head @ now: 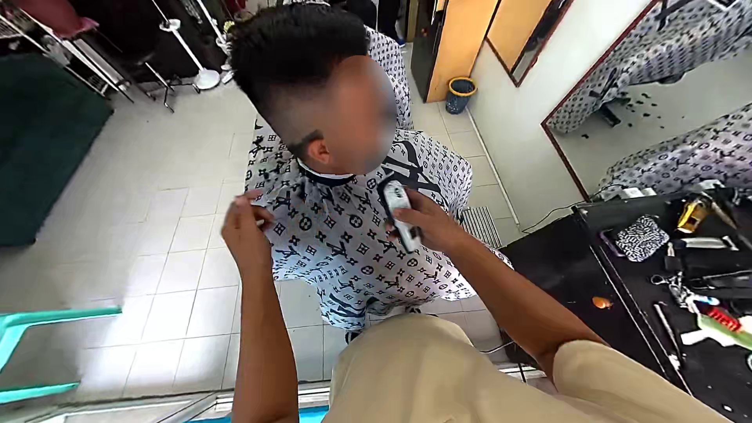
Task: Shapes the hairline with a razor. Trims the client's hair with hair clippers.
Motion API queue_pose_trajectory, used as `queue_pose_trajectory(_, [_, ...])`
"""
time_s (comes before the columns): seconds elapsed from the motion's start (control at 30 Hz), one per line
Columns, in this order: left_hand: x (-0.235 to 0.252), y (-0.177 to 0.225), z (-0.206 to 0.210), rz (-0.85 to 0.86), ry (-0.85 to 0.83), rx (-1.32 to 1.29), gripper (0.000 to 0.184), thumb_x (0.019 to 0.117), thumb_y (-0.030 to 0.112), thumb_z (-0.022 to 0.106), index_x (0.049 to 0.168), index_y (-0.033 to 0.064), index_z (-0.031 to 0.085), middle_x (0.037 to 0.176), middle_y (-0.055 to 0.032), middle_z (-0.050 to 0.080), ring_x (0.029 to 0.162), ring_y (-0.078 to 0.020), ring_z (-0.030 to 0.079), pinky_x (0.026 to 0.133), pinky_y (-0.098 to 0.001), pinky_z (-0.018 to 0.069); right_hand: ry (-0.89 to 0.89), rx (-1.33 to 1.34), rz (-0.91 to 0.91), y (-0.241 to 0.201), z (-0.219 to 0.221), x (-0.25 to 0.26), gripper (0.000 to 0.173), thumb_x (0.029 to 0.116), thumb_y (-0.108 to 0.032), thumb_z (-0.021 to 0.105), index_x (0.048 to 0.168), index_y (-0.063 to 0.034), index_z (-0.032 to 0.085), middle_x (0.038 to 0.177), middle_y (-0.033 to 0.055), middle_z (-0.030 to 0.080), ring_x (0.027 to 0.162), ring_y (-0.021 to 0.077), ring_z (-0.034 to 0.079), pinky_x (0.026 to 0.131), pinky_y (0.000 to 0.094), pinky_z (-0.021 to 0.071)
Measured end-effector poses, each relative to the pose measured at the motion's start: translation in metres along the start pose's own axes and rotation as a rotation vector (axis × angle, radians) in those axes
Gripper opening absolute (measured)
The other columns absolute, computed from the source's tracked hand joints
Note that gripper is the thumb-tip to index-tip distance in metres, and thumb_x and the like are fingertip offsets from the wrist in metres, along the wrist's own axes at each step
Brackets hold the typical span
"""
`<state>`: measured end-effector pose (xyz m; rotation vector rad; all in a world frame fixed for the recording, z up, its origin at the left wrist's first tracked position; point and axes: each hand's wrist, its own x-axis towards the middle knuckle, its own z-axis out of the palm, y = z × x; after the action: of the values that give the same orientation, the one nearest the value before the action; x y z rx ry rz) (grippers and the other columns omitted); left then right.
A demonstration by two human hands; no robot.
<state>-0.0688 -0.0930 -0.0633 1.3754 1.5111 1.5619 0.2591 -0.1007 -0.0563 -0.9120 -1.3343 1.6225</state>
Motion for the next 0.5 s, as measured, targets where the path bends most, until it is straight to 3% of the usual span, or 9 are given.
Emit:
queue_pose_trajectory(0.1, [0.027, -0.033, -0.012, 0.064, 0.296, 0.047, 0.041, 0.1116, 0.028, 0.036, 0.131, -0.0013, 0.059, 0.101, -0.0047, 0.065, 0.089, -0.0074, 0.063, 0.082, -0.0273, 0.053, -0.022, 0.03, 0.112, -0.004, 0.02, 0.039, 0.048, 0.0993, -0.008, 0.06, 0.142, -0.0081, 0.039, 0.115, 0.0123, 0.066, 0.086, 0.0234, 0.071, 0.071, 0.0389, 0.0628])
queue_pose_trajectory(0.2, [0.039, -0.06, -0.016, 0.08, 0.334, 0.128, 0.046, 0.1107, 0.028, 0.041, 0.136, -0.0086, 0.054, 0.127, -0.0212, 0.063, 0.113, -0.0165, 0.061, 0.101, -0.0303, 0.047, -0.01, 0.092, 0.196, -0.013, 0.038, 0.058, 0.043, 0.104, -0.011, 0.054, 0.144, -0.0071, 0.039, 0.113, 0.0136, 0.065, 0.087, 0.0245, 0.071, 0.071, 0.0398, 0.0626])
queue_pose_trajectory(0.23, [0.04, -0.067, -0.016, 0.071, 0.329, 0.149, 0.048, 0.1104, 0.029, 0.042, 0.137, -0.0087, 0.053, 0.132, -0.023, 0.061, 0.119, -0.0181, 0.059, 0.104, -0.0308, 0.0453, -0.005, 0.122, 0.213, -0.014, 0.041, 0.061, 0.04, 0.1048, -0.012, 0.052, 0.143, -0.0067, 0.04, 0.114, 0.014, 0.065, 0.087, 0.0249, 0.071, 0.071, 0.0402, 0.0626])
queue_pose_trajectory(0.33, [0.041, -0.074, -0.014, 0.08, 0.326, 0.188, 0.051, 0.1094, 0.032, 0.043, 0.141, -0.0075, 0.051, 0.139, -0.0243, 0.057, 0.13, -0.0218, 0.054, 0.113, -0.0323, 0.0396, 0.009, 0.181, 0.232, -0.018, 0.045, 0.068, 0.034, 0.1067, -0.015, 0.049, 0.139, -0.0051, 0.044, 0.114, 0.0134, 0.065, 0.089, 0.0251, 0.072, 0.072, 0.0406, 0.0631])
queue_pose_trajectory(0.5, [0.043, -0.078, -0.011, 0.094, 0.34, 0.222, 0.052, 0.1096, 0.031, 0.041, 0.144, -0.0067, 0.048, 0.139, -0.0232, 0.057, 0.132, -0.0222, 0.053, 0.114, -0.033, 0.0382, -0.019, 0.243, 0.229, -0.015, 0.04, 0.075, 0.028, 0.1078, -0.017, 0.046, 0.133, -0.0052, 0.047, 0.112, 0.0124, 0.066, 0.09, 0.024, 0.071, 0.074, 0.0418, 0.0629])
